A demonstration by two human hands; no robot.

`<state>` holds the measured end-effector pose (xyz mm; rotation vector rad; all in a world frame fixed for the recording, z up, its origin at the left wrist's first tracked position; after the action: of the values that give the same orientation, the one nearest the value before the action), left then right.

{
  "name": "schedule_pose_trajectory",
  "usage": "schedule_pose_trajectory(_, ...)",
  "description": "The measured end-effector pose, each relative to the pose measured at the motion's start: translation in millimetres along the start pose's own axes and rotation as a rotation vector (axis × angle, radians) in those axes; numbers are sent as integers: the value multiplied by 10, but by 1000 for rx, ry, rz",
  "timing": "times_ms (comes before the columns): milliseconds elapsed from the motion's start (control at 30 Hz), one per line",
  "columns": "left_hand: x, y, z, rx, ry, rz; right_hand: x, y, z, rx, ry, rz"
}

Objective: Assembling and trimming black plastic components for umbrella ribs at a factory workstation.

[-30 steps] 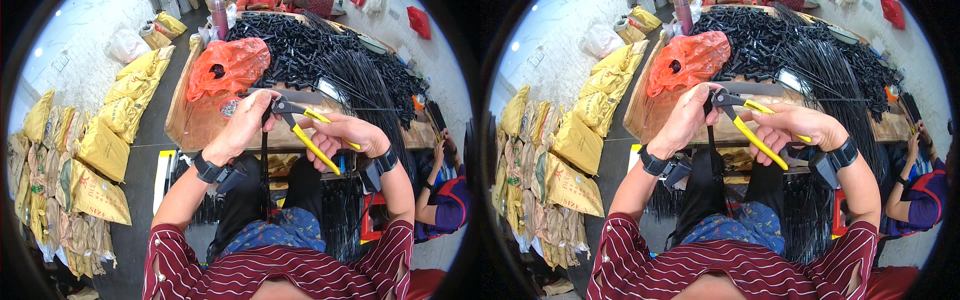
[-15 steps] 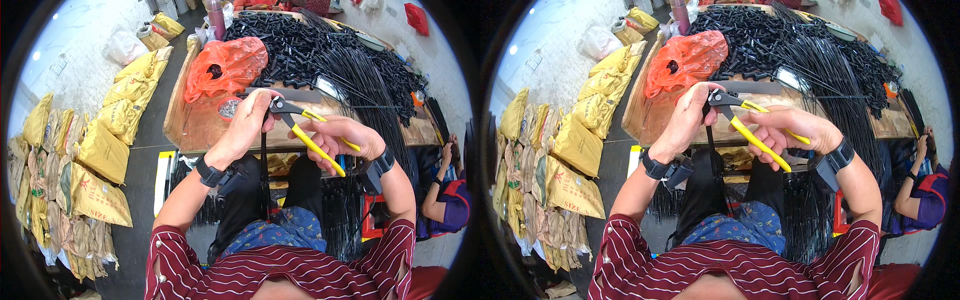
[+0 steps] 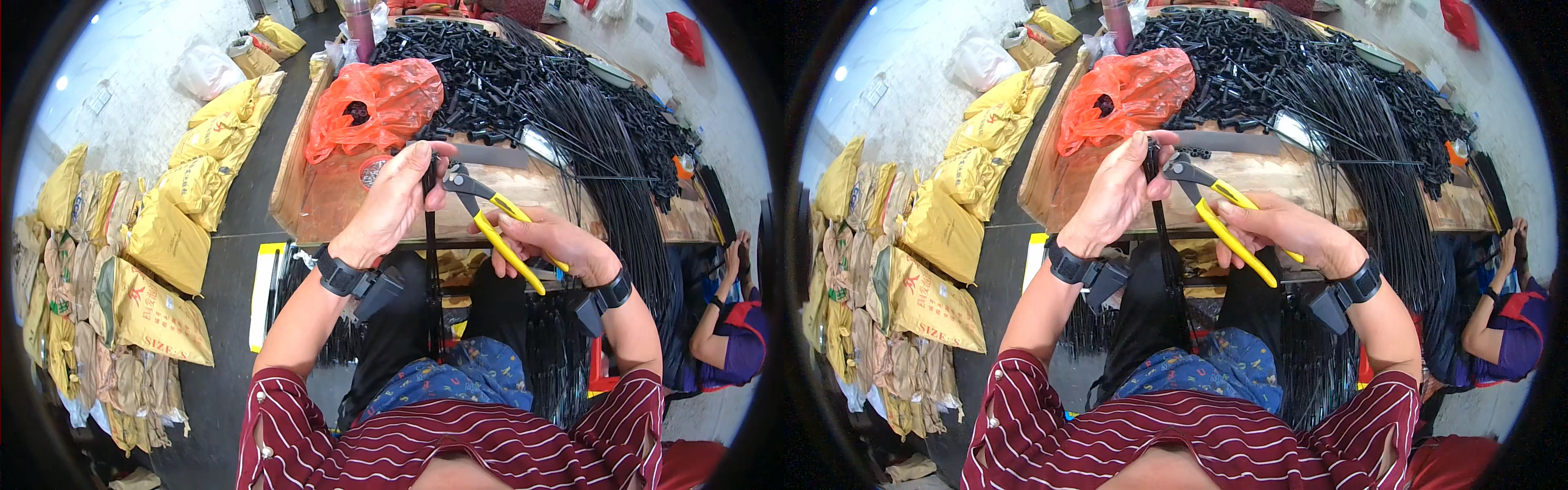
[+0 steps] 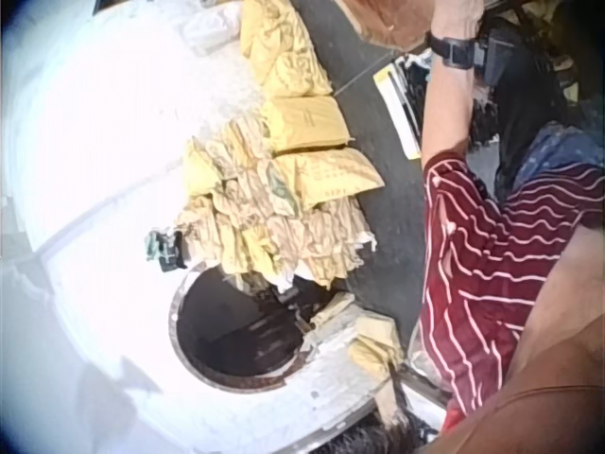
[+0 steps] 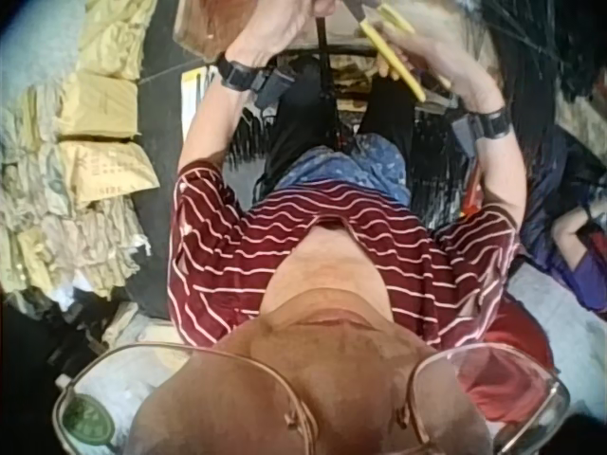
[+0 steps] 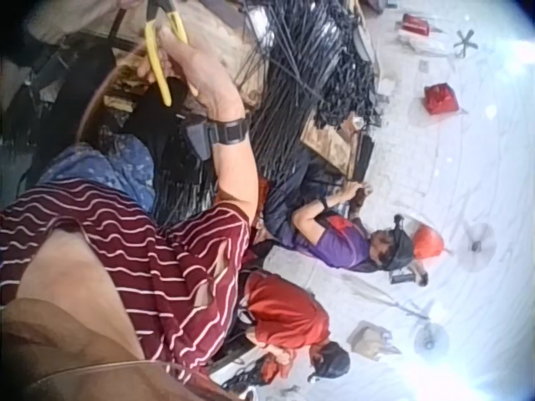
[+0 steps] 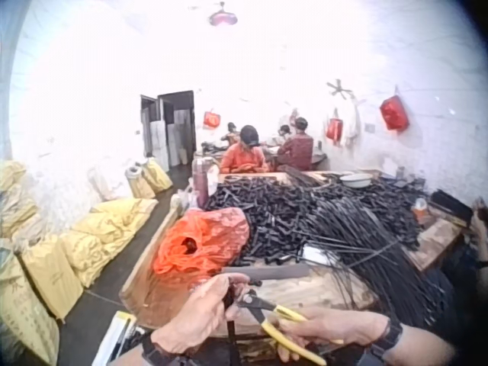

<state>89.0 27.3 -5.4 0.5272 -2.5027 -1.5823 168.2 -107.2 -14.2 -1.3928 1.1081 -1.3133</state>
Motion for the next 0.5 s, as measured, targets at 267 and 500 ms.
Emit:
schedule_pose_trajectory(267, 31, 7, 32, 32, -56, 20, -20, -199, -37, 129, -36, 98)
schedule_pose_trajectory(500, 44, 14, -4, 14, -74, 24, -4, -300, -24, 199, -74, 5)
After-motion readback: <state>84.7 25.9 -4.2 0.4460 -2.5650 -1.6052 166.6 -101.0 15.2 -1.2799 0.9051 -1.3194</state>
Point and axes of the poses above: each hand's wrist, its own x-axis away from the middle knuckle, its own z-axis out of the back of the hand, y = z × x, the point moved 8 cm from there along -x, towards the middle knuckle, and after that the axes turned 9 degrees about z, right-handed, at the moved point
